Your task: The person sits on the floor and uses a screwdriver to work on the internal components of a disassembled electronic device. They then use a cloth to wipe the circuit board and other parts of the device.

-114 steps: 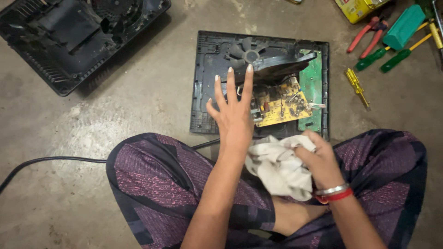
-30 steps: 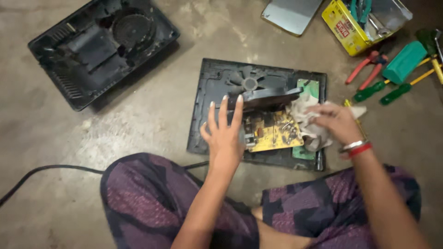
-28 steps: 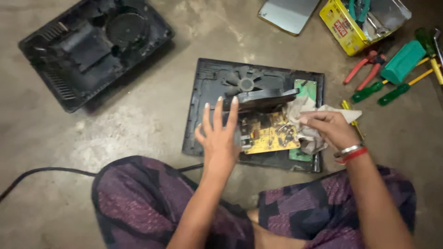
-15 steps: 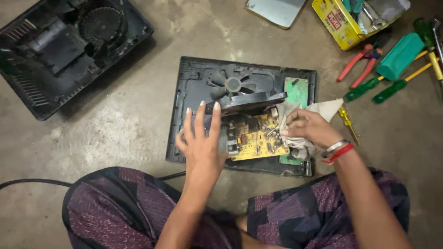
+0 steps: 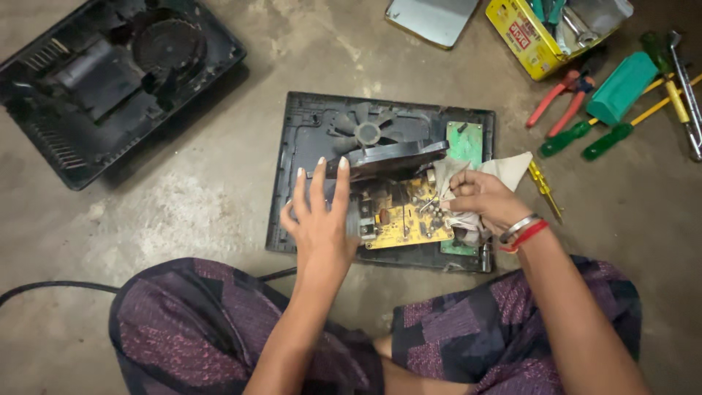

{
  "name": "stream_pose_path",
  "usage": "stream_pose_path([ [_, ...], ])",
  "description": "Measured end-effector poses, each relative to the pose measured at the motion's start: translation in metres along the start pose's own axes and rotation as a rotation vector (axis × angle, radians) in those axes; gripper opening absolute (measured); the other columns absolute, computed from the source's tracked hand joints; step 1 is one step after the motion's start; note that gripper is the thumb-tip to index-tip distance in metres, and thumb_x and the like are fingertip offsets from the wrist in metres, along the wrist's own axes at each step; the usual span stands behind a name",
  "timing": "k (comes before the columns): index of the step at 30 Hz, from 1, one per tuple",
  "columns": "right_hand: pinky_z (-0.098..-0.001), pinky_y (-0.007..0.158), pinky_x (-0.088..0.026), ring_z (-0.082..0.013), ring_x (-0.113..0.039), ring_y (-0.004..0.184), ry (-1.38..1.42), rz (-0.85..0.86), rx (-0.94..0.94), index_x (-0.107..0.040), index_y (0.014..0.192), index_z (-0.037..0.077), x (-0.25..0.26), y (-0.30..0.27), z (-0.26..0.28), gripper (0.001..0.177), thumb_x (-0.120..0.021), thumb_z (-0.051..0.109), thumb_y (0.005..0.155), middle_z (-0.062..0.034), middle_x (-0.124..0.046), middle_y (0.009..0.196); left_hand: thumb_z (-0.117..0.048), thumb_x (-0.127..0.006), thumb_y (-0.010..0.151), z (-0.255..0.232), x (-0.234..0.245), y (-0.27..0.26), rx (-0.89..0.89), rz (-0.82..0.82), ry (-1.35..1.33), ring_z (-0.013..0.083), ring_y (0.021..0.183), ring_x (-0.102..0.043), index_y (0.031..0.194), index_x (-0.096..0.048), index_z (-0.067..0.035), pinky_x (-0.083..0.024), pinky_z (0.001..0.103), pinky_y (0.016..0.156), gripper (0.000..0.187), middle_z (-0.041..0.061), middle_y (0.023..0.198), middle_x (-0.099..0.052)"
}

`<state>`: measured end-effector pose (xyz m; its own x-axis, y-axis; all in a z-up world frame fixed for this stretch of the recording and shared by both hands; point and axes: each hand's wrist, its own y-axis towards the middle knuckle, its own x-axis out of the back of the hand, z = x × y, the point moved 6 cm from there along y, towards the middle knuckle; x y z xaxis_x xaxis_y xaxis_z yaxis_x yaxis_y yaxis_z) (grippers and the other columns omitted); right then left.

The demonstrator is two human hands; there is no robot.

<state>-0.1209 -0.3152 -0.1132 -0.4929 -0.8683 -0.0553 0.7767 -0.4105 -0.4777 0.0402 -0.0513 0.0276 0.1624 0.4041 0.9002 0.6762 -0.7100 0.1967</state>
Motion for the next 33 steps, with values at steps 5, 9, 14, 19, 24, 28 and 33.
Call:
stream_pose_path([
  [5, -0.0243, 0.069, -0.053, -0.0071, -0.060, 0.075, 0.006, 0.011, 0.166, -0.056, 0.095, 0.004, 0.009, 0.011, -0.018, 0.026, -0.076, -0.008, 0.084, 0.0016, -0.060, 0.082, -0.010, -0.089, 0.051, 0.000, 0.000, -0.001, 0.011, -0.014, 0.002, 0.0421, 0.146, -0.030, 0.158, -0.024, -0.024, -0.029, 0.065, 0.104, 0.127, 0.014, 0.159, -0.032],
  [9, -0.0243, 0.068, -0.051, -0.0092, -0.063, 0.077, -0.021, -0.084, 0.253, -0.061, 0.095, 0.003, 0.018, 0.018, -0.030, 0.016, -0.076, -0.002, 0.090, -0.0023, -0.069, 0.086, -0.010, -0.089, 0.051, 0.001, -0.003, -0.004, 0.005, -0.028, 0.021, 0.0437, 0.145, -0.029, 0.159, -0.020, -0.025, -0.031, 0.069, 0.102, 0.129, 0.015, 0.159, -0.032],
  [14, -0.0244, 0.073, -0.055, -0.0108, -0.069, 0.083, -0.209, -0.261, 0.386, -0.068, 0.098, 0.002, 0.034, 0.022, -0.031, 0.016, -0.077, 0.001, 0.086, -0.0056, -0.073, 0.091, -0.008, -0.088, 0.056, 0.000, -0.002, -0.005, -0.017, -0.084, 0.052, 0.0440, 0.148, -0.029, 0.163, -0.016, -0.028, -0.033, 0.072, 0.101, 0.131, 0.014, 0.161, -0.032],
  [19, -0.0264, 0.078, -0.054, -0.0128, -0.068, 0.087, -0.178, -0.498, 0.435, -0.069, 0.101, 0.003, 0.080, 0.011, -0.029, 0.019, -0.078, 0.001, 0.085, -0.0062, -0.074, 0.096, -0.018, -0.100, 0.045, 0.001, 0.003, 0.002, 0.091, 0.218, -0.106, 0.0453, 0.153, -0.014, 0.160, -0.001, -0.033, -0.028, 0.075, 0.105, 0.153, 0.016, 0.167, -0.017],
  [24, -0.0260, 0.080, -0.052, -0.0130, -0.067, 0.089, 0.038, -0.607, 0.470, -0.070, 0.100, 0.002, 0.092, -0.014, -0.019, 0.016, -0.079, 0.002, 0.088, -0.0047, -0.072, 0.099, -0.024, -0.103, 0.047, 0.007, 0.000, 0.010, 0.126, 0.414, -0.159, 0.0424, 0.156, -0.008, 0.163, 0.006, -0.038, -0.020, 0.075, 0.111, 0.160, 0.016, 0.170, -0.007],
  [28, -0.0271, 0.075, -0.054, -0.0130, -0.068, 0.085, 0.114, -0.667, 0.471, -0.069, 0.098, 0.002, 0.079, -0.039, 0.000, 0.017, -0.079, 0.001, 0.084, -0.0047, -0.072, 0.097, -0.026, -0.100, 0.050, 0.010, -0.008, 0.028, 0.202, 0.485, -0.187, 0.0382, 0.158, -0.012, 0.164, 0.001, -0.034, -0.019, 0.074, 0.115, 0.153, 0.015, 0.172, -0.011],
  [33, -0.0276, 0.071, -0.054, -0.0126, -0.068, 0.080, 0.123, -0.664, 0.467, -0.069, 0.098, 0.004, 0.067, -0.051, 0.026, 0.017, -0.079, 0.003, 0.085, -0.0043, -0.073, 0.094, -0.031, -0.099, 0.057, -0.005, -0.006, 0.043, 0.263, 0.566, -0.135, 0.0362, 0.158, -0.012, 0.165, 0.006, -0.019, -0.017, 0.069, 0.118, 0.151, 0.016, 0.172, -0.009],
])
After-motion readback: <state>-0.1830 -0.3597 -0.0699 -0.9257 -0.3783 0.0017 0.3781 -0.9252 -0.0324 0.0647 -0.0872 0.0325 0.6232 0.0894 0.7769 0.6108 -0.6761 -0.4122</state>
